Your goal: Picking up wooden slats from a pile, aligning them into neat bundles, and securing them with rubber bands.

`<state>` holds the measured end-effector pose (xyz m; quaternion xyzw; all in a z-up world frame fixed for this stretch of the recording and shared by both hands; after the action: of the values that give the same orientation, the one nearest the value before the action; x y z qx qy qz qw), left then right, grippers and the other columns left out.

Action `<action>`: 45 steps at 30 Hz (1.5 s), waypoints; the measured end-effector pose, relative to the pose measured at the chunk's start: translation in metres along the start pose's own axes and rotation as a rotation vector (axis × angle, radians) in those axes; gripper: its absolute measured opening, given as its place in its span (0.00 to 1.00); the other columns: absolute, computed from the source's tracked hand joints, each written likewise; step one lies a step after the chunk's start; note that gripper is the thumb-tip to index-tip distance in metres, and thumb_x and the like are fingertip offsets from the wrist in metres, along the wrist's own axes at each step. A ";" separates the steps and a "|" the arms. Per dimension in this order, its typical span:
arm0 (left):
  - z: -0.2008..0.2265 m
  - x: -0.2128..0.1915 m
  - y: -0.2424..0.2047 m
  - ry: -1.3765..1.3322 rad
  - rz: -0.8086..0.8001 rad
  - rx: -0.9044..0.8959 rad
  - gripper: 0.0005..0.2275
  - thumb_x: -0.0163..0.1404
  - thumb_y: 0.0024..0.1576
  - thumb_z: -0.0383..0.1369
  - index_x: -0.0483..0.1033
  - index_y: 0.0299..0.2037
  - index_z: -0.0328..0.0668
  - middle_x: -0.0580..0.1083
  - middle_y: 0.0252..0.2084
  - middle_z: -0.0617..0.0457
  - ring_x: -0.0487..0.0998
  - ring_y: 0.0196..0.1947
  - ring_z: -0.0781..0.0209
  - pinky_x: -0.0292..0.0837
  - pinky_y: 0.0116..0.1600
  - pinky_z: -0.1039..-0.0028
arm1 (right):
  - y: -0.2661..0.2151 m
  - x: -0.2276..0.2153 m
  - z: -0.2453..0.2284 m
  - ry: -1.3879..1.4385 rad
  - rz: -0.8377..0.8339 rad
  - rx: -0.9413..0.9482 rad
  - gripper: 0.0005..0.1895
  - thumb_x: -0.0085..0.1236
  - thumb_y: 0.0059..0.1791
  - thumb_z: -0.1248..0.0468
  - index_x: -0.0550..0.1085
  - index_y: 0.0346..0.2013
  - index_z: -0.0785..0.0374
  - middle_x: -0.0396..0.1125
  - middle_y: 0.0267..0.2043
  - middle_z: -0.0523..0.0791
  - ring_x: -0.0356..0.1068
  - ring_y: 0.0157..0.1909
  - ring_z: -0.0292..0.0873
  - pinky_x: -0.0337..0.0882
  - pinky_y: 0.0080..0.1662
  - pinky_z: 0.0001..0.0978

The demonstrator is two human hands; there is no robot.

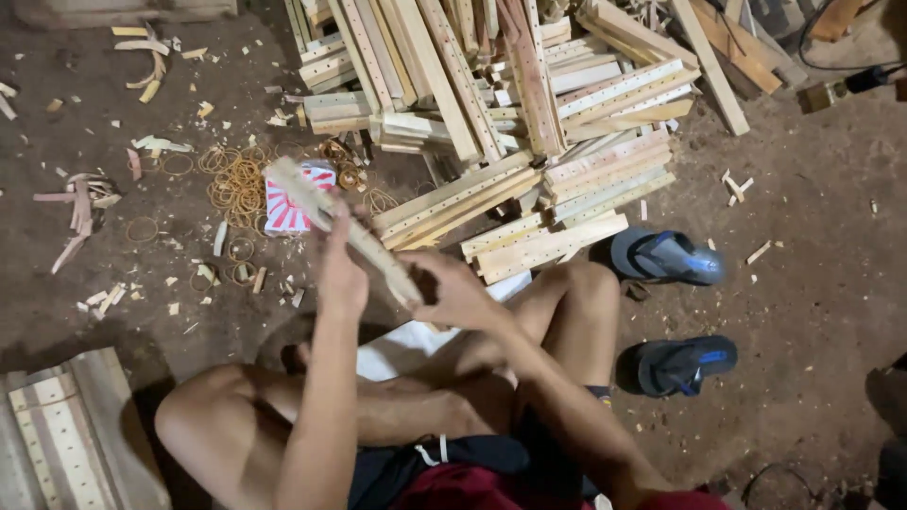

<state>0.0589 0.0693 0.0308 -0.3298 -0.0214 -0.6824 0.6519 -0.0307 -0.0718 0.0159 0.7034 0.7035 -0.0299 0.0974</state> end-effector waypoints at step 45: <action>-0.017 -0.109 0.015 0.445 0.185 0.520 0.08 0.55 0.62 0.23 0.68 0.46 0.33 0.71 0.33 0.52 0.73 0.26 0.67 0.71 0.30 0.79 | 0.175 -0.246 0.114 -1.382 0.390 0.385 0.36 0.71 0.40 0.60 0.67 0.57 0.74 0.68 0.46 0.54 0.72 0.34 0.51 0.80 0.28 0.35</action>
<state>0.0578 0.1546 -0.0399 0.0033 -0.0218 -0.6474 0.7618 0.1527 -0.3323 -0.0348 0.6410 0.3265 -0.5705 0.3963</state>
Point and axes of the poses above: each hand's wrist, its own y-axis towards the middle knuckle, its own x-axis out of the palm, z = x × y, the point moved 6 cm from there along y, towards the middle knuckle
